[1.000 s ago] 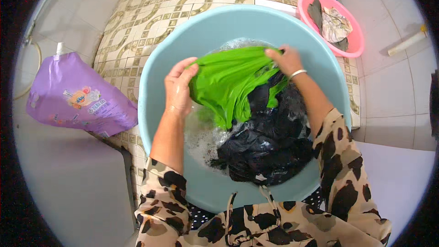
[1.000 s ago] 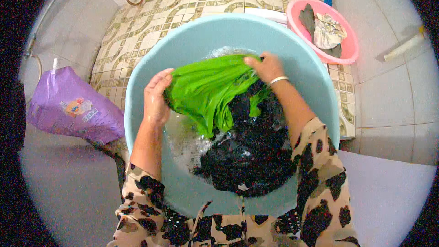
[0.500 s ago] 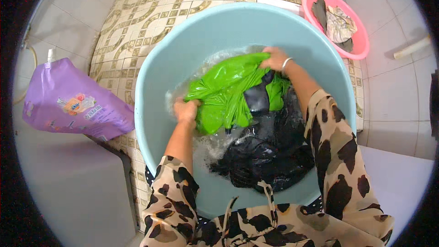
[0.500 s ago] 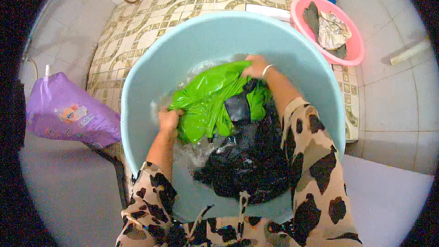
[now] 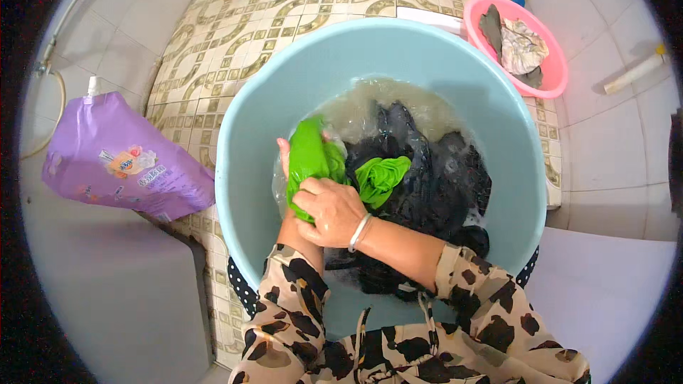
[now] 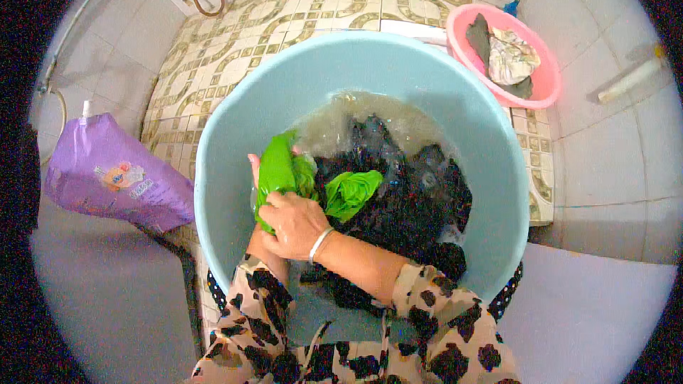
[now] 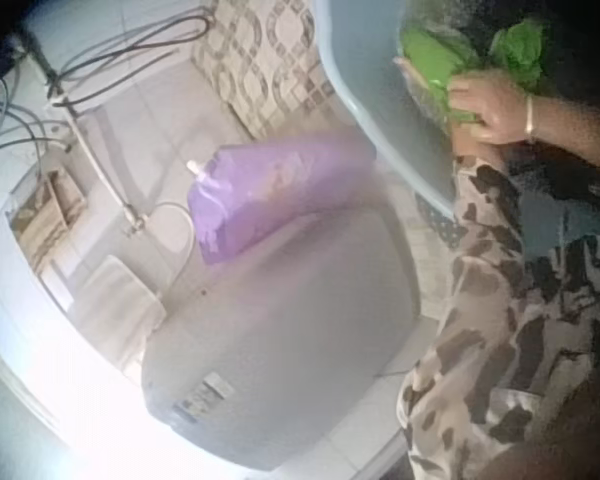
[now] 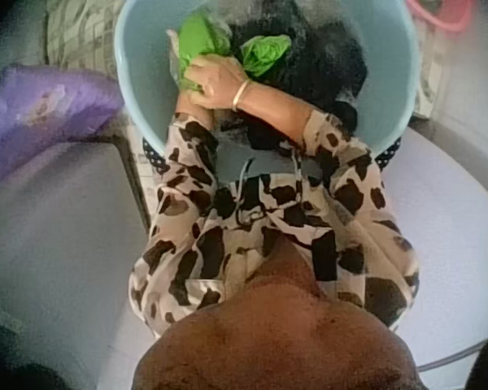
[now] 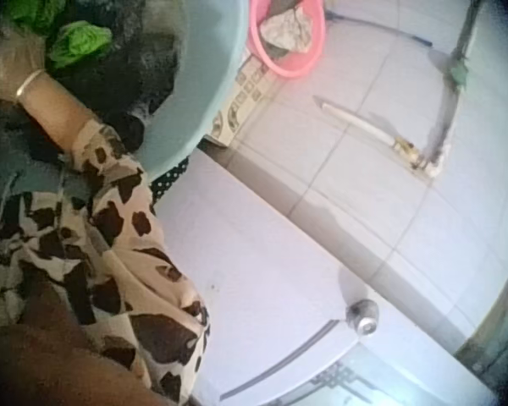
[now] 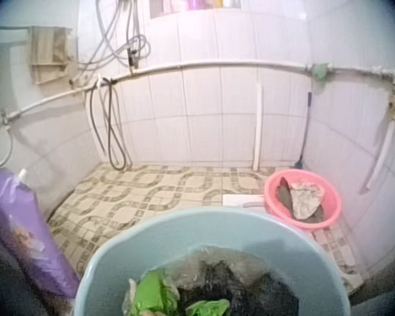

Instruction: Washing various clothing items by hand in a basin with water and detergent.

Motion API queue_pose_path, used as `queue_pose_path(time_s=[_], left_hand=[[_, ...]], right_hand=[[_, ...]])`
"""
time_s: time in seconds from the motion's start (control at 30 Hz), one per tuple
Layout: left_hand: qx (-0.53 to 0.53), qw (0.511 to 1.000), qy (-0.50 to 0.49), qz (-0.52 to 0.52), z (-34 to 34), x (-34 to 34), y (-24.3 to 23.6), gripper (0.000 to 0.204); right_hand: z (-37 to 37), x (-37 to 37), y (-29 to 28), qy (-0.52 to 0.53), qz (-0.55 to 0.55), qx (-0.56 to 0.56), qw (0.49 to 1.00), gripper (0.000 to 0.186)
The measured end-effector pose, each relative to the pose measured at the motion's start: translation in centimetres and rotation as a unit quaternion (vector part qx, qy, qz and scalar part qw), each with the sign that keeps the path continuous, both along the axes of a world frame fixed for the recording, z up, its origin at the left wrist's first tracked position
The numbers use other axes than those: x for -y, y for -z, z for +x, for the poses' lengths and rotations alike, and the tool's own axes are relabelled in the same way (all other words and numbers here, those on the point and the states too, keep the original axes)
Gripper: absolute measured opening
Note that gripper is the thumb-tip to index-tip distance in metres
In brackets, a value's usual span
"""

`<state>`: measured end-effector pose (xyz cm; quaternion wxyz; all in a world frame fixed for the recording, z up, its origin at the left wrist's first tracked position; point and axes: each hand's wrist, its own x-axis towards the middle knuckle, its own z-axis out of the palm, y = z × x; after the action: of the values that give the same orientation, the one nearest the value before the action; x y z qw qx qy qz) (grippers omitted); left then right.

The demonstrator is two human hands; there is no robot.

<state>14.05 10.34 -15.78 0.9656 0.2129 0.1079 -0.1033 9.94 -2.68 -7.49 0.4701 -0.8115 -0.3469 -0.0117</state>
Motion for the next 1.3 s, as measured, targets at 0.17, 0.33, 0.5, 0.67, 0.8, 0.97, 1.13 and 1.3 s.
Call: queue_pose_path(time_s=[0.17, 0.33, 0.5, 0.67, 0.8, 0.97, 1.13, 1.3], left_hand=[[-0.050, 0.998, -0.020, 0.035, 0.6, 3.4, -0.5, 0.055], [-0.180, 0.980, -0.063, 0.051, 0.9, 6.5, -7.0, 0.032], [-0.103, 0.899, -0.027, 0.426, 1.7, 0.2, -5.9, 0.042], [-0.178, 0.581, 0.000, 0.794, 0.1, 0.8, 4.0, 0.050], [-0.204, 0.827, 0.001, 0.524, -0.2, 2.8, 0.0, 0.051], [-0.280, 0.799, -0.088, 0.525, -1.3, 0.7, -0.1, 0.058], [-0.162, 0.959, -0.076, 0.221, 0.0, 1.3, 1.1, 0.065], [-0.048, 0.994, -0.073, 0.062, -1.0, -0.7, -1.3, 0.055]], right_hand=[[4.0, -1.1, 1.2, 0.128, -0.101, 0.084, 0.983, 0.018], [14.0, 3.9, 4.8, 0.167, -0.274, -0.098, 0.942, 0.036], [19.2, 11.8, 8.0, 0.236, -0.231, -0.169, 0.929, 0.039], [15.1, 4.1, 11.8, 0.158, -0.322, 0.112, 0.927, 0.057], [16.0, 5.3, 10.4, -0.150, -0.307, -0.101, 0.934, 0.046], [21.4, 11.8, 15.3, 0.264, 0.023, -0.310, 0.913, 0.053], [13.0, 0.7, 9.4, -0.053, 0.041, -0.257, 0.964, 0.039], [0.4, -1.1, 0.1, -0.064, 0.026, -0.062, 0.996, 0.019]])
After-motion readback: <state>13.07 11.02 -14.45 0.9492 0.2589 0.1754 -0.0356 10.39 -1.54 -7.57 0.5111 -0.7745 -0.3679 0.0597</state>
